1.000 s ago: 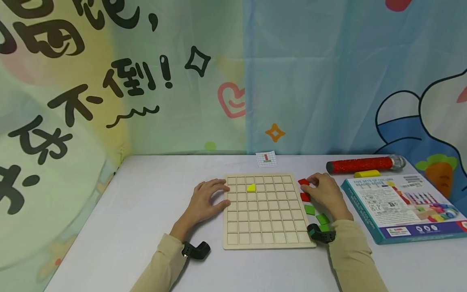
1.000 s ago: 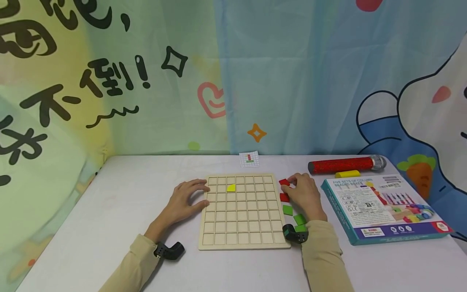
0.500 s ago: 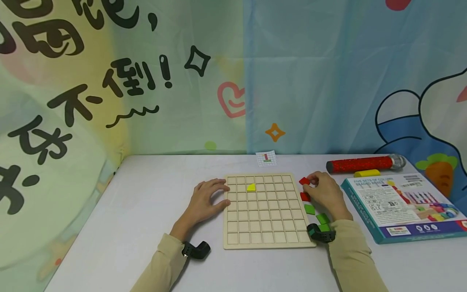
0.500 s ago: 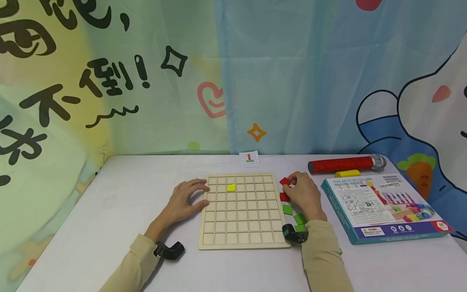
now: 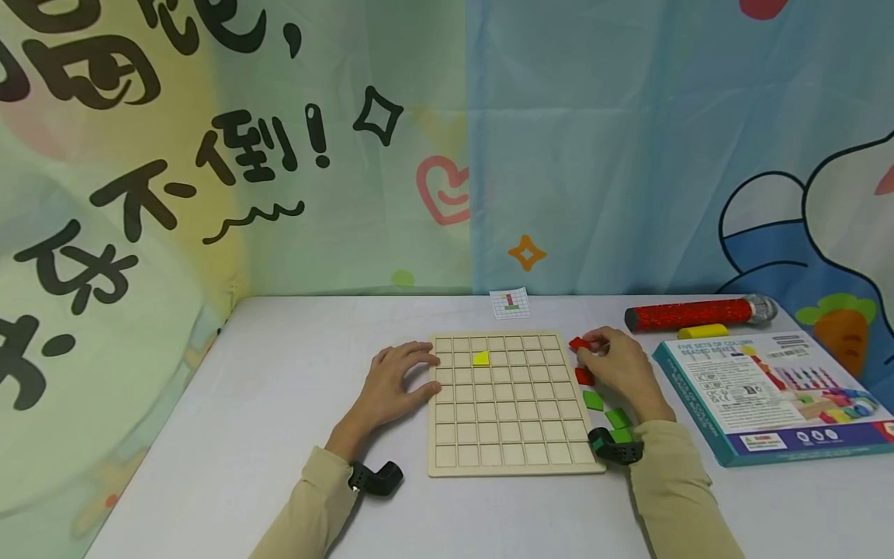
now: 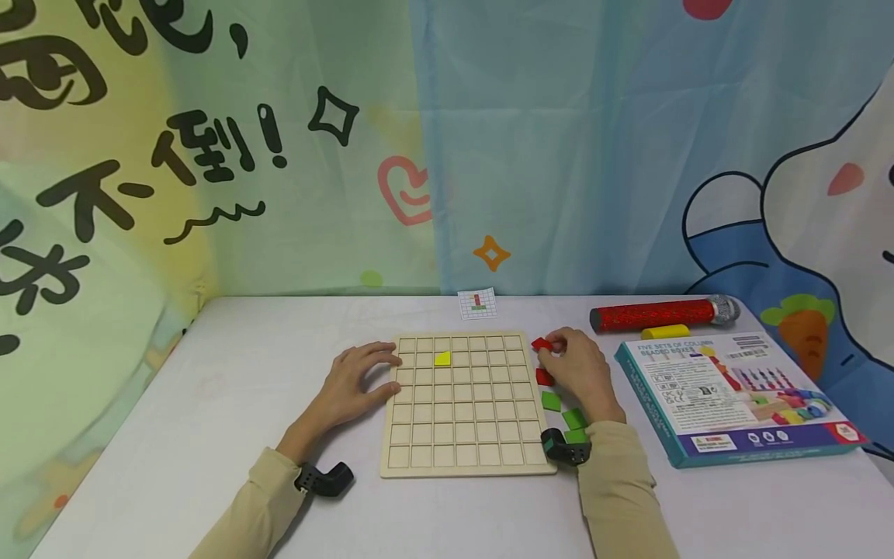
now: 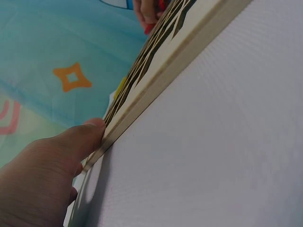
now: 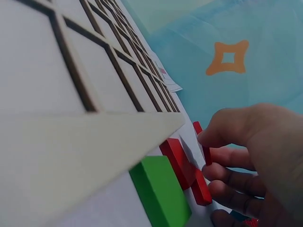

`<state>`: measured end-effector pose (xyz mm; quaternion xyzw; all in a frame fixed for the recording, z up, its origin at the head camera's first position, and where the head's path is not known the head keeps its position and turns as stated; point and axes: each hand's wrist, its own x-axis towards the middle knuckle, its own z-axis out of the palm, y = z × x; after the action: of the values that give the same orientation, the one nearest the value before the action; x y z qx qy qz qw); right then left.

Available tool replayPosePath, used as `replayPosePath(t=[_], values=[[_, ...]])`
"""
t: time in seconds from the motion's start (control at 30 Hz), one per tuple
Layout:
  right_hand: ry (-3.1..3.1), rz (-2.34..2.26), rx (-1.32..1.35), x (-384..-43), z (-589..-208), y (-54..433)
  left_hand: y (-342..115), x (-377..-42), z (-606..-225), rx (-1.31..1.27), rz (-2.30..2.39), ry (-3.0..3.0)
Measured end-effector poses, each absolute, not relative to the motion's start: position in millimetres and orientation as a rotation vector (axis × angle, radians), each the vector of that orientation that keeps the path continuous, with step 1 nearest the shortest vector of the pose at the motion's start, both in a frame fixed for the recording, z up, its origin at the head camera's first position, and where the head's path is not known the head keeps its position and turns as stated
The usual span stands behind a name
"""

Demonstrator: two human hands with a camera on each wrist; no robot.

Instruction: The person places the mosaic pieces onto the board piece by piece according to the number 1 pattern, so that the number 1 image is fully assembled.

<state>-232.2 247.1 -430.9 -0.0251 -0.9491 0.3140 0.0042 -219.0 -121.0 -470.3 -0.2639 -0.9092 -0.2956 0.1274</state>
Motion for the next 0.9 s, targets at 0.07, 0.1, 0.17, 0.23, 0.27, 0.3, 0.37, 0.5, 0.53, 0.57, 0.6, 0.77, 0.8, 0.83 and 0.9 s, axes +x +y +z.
replayPosePath(t=[0.07,0.1,0.17,0.23,0.27,0.3,0.37,0.5,0.53,0.57,0.6,0.77,0.8,0.83,0.9], values=[[-2.975,0.99,-0.063,-232.4,-430.9,246.2,-120.9,-219.3,-470.5,-0.771,-0.857,-2.642],[-2.974,0.995,-0.055,-232.4,-430.6,245.6,-120.9,-219.3,-470.6,-0.772,-0.859,-2.64],[-2.973,0.999,-0.034,-232.7,-430.1,244.3,-120.7,-219.4,-470.8,-0.77,-0.859,-2.641],[-2.966,1.01,-0.012,-232.6,-429.1,242.6,-120.7,-219.3,-470.6,-0.765,-0.861,-2.65],[-2.96,1.01,0.006,-233.3,-429.8,242.1,-120.8,-219.3,-470.6,-0.761,-0.863,-2.656],[-2.954,1.014,0.024,-233.2,-429.3,241.0,-120.9,-219.3,-470.8,-0.757,-0.864,-2.662],[-2.947,1.02,0.058,-233.1,-429.1,238.8,-120.8,-219.4,-471.0,-0.756,-0.864,-2.665],[-2.949,1.019,0.116,-232.7,-429.5,234.8,-120.3,-219.2,-470.9,-0.762,-0.865,-2.657],[-2.95,1.017,0.126,-232.7,-429.7,233.9,-120.2,-219.0,-470.8,-0.764,-0.866,-2.654],[-2.949,1.015,0.136,-232.6,-429.8,232.6,-120.1,-219.0,-470.8,-0.764,-0.867,-2.655],[-2.947,1.014,0.142,-232.5,-429.6,231.4,-120.1,-218.9,-470.5,-0.765,-0.867,-2.658],[-2.931,1.015,0.179,-232.5,-428.7,223.2,-120.6,-218.7,-469.9,-0.768,-0.862,-2.655],[-2.928,1.013,0.191,-232.8,-428.9,221.7,-120.7,-218.6,-469.6,-0.767,-0.862,-2.653],[-2.926,1.014,0.202,-232.9,-429.1,220.0,-120.8,-218.6,-469.4,-0.767,-0.862,-2.651],[-2.924,1.011,0.229,-233.3,-429.5,216.8,-121.0,-218.4,-469.0,-0.765,-0.862,-2.649]])
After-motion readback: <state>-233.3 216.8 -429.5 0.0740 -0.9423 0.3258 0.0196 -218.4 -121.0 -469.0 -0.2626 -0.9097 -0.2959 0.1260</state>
